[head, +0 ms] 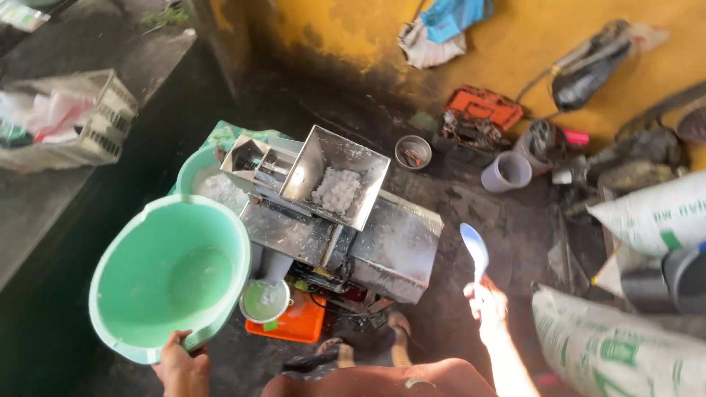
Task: Using a scoop to transfer shredded material from a basin into a processing machine and stirring the material in the basin.
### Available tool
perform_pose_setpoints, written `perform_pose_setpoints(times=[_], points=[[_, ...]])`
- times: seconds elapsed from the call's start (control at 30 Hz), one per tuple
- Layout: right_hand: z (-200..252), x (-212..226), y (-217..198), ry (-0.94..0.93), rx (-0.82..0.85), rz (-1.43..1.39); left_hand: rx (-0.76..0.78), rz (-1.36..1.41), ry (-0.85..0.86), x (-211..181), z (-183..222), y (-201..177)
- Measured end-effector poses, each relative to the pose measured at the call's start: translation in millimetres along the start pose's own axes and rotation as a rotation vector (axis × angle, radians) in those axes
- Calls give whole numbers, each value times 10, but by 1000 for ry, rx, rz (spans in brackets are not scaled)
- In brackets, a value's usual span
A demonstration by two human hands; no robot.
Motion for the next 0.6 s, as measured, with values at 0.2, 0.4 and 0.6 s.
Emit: perform_pose_setpoints(times=[0.2, 0.4, 0.6], points=[[-294, 1949, 1605, -740, 348, 1104, -129, 114, -160, 583, 562, -597], [-435, 1954, 2708, -2341, 273, 967, -248, 157, -249, 1370, 1412, -1460], [-841, 1189, 3743, -1594, 795, 1381, -493, 139, -207, 1862, 2020, -2323]])
Point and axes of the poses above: each hand's wrist, its own z-axis away from the middle knuckle, its own y-axis out of the palm, x = y × z, the point moved 3 cm from there along -z, towards the middle knuckle, and after that the axes turned 10 degrees about -x, right-handed, at the moved point
